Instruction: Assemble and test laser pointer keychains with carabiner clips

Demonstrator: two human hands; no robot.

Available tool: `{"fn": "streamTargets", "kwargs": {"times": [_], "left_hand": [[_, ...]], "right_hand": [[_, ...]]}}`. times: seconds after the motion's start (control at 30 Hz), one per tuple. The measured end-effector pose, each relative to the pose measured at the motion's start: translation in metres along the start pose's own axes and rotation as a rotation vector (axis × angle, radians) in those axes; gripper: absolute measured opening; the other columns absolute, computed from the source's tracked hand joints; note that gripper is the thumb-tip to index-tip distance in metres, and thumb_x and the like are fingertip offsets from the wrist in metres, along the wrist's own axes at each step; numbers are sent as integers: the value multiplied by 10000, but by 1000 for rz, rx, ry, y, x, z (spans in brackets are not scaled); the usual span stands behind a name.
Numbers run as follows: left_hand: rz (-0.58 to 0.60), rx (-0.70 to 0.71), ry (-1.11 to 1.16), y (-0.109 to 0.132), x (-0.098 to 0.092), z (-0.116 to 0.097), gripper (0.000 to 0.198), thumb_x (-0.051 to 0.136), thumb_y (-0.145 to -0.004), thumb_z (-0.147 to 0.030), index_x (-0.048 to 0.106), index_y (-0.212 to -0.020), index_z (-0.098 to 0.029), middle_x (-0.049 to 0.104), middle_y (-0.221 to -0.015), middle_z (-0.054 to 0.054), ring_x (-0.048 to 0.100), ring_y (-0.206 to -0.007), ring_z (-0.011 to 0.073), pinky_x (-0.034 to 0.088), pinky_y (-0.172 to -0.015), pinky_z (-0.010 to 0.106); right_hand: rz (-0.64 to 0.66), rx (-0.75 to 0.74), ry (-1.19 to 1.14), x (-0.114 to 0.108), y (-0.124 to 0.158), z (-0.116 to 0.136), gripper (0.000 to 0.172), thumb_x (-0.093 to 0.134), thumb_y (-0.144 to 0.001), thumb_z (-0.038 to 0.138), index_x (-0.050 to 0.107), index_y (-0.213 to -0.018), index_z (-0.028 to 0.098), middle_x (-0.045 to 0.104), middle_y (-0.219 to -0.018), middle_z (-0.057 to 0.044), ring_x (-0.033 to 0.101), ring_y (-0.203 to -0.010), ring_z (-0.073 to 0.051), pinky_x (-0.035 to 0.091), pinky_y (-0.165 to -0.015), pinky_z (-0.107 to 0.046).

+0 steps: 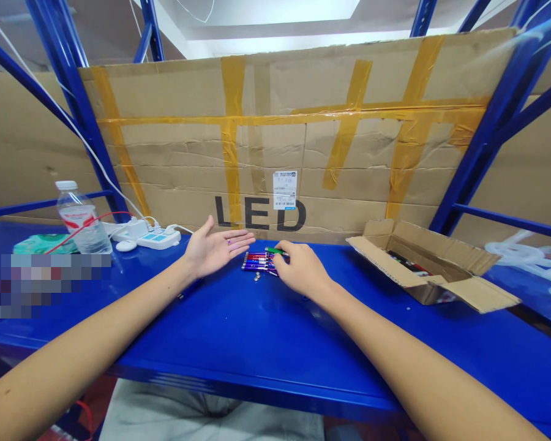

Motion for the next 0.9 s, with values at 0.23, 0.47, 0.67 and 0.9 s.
{"fn": "streamTargets", "kwargs": {"times": [0.23,0.47,0.67,0.9], "left_hand": [[61,-1,-2,2,3,-1,704,295,-887,-633,578,-1175,-57,549,-1342,255,426,-1352,346,343,-1118,473],[76,-20,32,4,4,0,721,296,-888,-651,580,-1178,-56,556,-1335,254,443,-1335,364,352,-1108,488],[72,-30,34,4,6,0,749,290,-889,-677,580,-1174,-49,534,-1356,261,465,-1316,362,355,-1109,470],[61,-57,68,5,8,4,769,267,-899,-684,577,-1183,-41,547,-1340,263,505,-1273,374,357,-1101,485]], "right_hand": [[8,-124,-12,0,4,11,244,449,-878,242,684,-925,198,721,-832,-48,619,-721,-195,400,-645,-293],[20,-138,3,2,4,10,249,443,-878,225,685,-931,197,724,-862,-55,623,-741,-198,407,-665,-299],[30,-133,7,3,5,9,229,451,-882,252,670,-922,197,712,-824,-46,602,-696,-186,388,-632,-291],[37,-109,22,1,5,14,219,456,-879,254,665,-885,189,716,-802,-51,603,-681,-185,379,-625,-289]]}}
Point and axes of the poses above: each hand's wrist, its own y-axis away from the middle knuckle, its own x-axis out of the palm, z = x × y, the point moved 4 cm from there along -y, towards the middle knuckle
